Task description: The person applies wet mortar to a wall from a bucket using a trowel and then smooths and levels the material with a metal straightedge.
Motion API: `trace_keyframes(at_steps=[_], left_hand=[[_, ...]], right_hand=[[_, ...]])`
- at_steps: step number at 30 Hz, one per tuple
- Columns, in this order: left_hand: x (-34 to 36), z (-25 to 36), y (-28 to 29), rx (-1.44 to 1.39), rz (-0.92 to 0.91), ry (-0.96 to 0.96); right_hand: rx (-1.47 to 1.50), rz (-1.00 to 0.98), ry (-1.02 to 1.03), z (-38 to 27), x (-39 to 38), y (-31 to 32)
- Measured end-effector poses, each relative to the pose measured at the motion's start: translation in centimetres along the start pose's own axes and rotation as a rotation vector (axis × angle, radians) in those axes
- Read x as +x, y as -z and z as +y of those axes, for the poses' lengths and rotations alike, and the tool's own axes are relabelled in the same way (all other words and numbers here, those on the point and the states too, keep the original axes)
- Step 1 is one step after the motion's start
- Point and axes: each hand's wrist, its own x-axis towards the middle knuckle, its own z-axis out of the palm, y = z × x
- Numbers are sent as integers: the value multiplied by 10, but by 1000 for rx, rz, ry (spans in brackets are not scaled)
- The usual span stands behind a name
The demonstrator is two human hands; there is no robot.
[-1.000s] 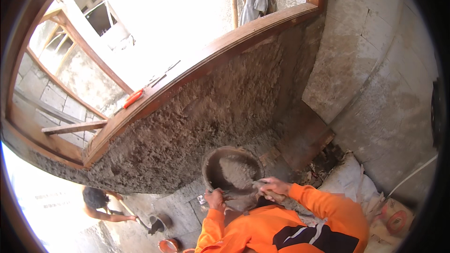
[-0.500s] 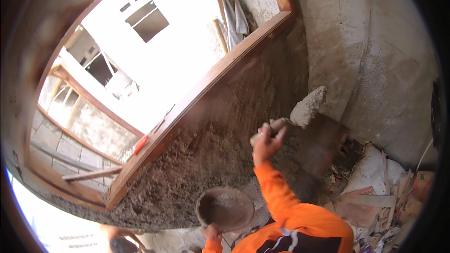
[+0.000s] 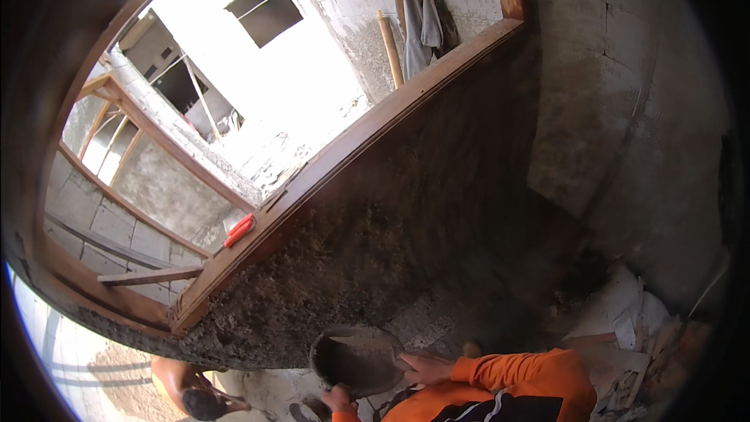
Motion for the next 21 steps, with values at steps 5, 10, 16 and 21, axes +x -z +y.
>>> trace_keyframes(at_steps=[5, 10, 16, 21], left_hand=[[-33, -2, -38, -80, -222, -227], [-45, -8, -56, -154, -212, -122], [-61, 7, -78, -234, -111, 142], [-11, -12, -52, -94, -226, 140]], right_hand=[[-10, -406, -336, 29, 42, 12], [724, -576, -357, 50, 23, 24], [1435, -384, -240, 20, -66, 83], [1341, 311, 167, -47, -78, 90]])
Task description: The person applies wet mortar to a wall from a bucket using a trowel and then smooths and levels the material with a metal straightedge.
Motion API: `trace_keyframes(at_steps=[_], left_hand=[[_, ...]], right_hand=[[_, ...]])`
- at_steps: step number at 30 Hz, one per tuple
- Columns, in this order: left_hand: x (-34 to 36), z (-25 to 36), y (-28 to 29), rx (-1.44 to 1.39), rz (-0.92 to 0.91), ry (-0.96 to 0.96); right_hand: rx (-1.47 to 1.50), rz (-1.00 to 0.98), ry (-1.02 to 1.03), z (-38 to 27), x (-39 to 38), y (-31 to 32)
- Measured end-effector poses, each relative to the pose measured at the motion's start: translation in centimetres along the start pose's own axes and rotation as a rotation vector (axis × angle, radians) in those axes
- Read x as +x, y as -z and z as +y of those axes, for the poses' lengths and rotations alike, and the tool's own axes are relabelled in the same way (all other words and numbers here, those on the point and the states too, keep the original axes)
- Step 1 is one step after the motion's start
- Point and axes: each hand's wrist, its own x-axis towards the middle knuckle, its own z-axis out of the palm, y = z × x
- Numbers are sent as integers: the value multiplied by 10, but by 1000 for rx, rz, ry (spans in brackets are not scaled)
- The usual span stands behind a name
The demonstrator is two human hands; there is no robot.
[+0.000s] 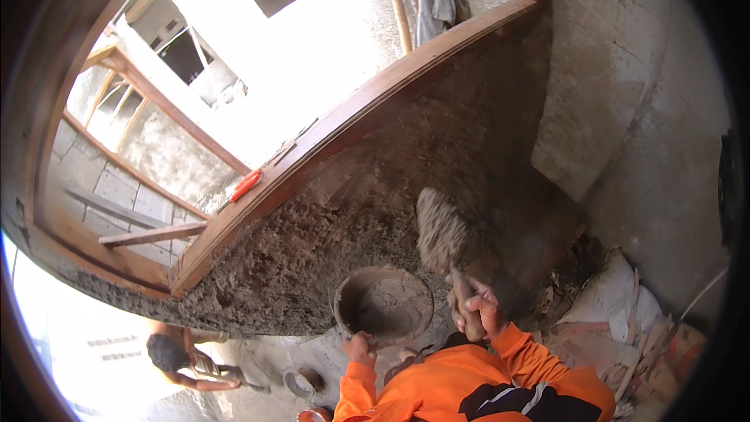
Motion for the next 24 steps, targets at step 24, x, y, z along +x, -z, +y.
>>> trace_keyframes(at_steps=[24], left_hand=[[72, 24, 168, 61, 168, -101]], right_hand=[[-659, 526, 982, 30, 219, -3]])
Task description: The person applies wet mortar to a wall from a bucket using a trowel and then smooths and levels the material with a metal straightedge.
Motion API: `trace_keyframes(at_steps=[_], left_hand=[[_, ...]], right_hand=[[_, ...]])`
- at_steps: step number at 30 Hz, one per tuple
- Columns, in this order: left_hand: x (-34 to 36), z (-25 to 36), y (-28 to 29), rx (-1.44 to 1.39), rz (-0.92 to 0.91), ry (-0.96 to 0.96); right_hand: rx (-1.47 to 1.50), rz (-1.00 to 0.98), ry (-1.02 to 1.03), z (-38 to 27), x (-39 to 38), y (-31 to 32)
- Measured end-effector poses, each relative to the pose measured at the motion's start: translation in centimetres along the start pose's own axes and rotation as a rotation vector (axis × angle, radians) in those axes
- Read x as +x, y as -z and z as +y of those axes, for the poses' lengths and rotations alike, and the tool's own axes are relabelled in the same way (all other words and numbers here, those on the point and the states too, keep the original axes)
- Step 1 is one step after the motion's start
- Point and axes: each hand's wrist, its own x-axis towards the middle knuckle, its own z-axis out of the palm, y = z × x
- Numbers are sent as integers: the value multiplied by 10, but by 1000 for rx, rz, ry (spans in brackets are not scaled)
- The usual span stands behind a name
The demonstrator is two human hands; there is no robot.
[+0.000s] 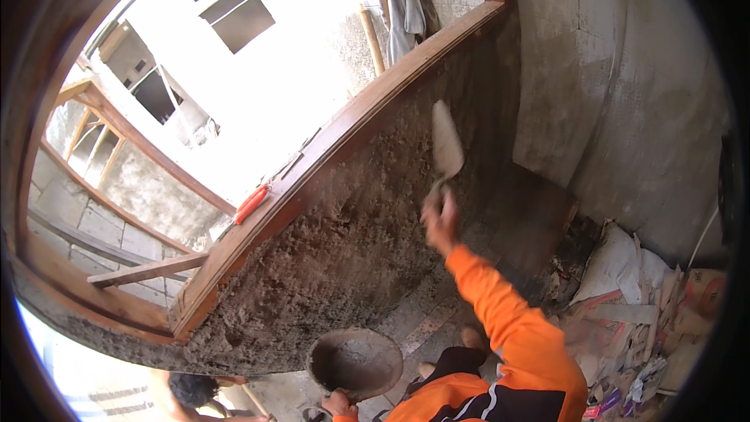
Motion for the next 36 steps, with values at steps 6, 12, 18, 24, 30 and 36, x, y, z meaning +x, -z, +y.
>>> trace_keyframes(at_steps=[6, 12, 18, 24, 30, 36], left_hand=[[-17, -8, 6, 23, 90, 35], [-35, -19, 4, 151, 80, 83], [-61, -36, -28, 5, 63, -62], [-82, -16, -44, -166, 54, 74], [-58, -22, -34, -94, 74, 117], [-51, -5, -11, -16, -77, 127]], right_hand=[[-96, 252, -140, -1, 211, 56], [57, 149, -124, 6, 177, 15], [829, -59, -452, -47, 69, -36], [1287, -166, -555, -125, 20, -10], [448, 472, -78, -128, 7, -42], [272, -9, -301, -105, -62, -92]])
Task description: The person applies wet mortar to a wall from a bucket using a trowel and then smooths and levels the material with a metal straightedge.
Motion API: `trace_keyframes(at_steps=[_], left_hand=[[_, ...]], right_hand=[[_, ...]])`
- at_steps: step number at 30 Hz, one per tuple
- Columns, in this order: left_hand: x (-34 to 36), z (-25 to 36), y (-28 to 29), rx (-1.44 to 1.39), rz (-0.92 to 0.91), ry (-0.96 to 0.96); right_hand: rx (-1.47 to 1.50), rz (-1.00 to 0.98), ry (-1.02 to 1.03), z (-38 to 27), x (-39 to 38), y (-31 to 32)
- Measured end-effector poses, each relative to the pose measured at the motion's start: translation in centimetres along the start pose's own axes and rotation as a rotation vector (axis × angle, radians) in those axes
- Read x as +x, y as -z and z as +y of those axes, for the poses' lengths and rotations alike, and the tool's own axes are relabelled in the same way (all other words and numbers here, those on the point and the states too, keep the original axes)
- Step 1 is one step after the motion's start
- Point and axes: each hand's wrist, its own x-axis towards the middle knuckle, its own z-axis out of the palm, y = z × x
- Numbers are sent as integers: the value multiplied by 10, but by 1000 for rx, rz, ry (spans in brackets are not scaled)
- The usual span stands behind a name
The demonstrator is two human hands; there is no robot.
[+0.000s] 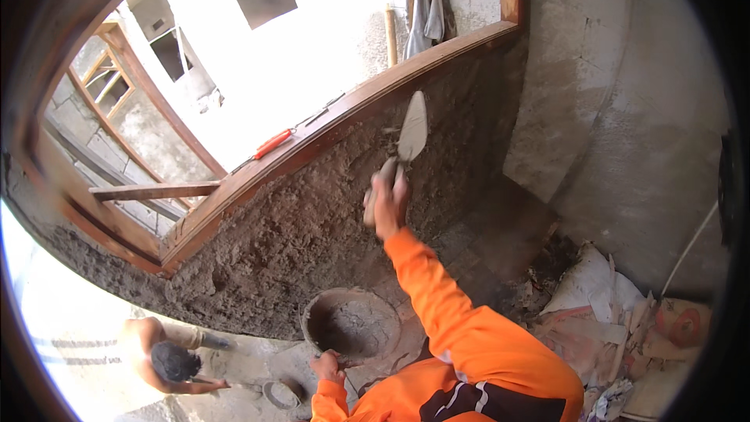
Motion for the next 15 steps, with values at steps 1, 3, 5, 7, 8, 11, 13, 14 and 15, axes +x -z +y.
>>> trace_keyframes(at_steps=[1, 3, 5, 7, 8, 11, 13, 14, 15], left_hand=[[4, 2, 17, 7, -18, -2], [21, 4, 41, -2, -62, -25], [29, -1, 48, -16, -78, -98], [10, 14, 51, 78, -187, -109], [16, 10, 56, 103, -226, -167], [30, -4, 69, 181, -283, -302], [21, -7, 58, 221, -297, -343], [29, -15, 54, 154, -350, -376], [37, -11, 68, 129, -344, -363]], right_hand=[[19, -82, -68, -13, -59, -8], [14, -260, -334, -8, -135, 31], [-475, -479, -667, 7, -190, 105], [-1178, -803, -576, 5, -228, 147], [-1498, -995, -338, 27, -242, 162], [-1655, -1105, -553, 94, -270, 146], [-1375, -1078, -563, 153, -294, 192], [-1211, -1070, -555, 176, -297, 202], [-1106, -1109, -766, 172, -302, 182]])
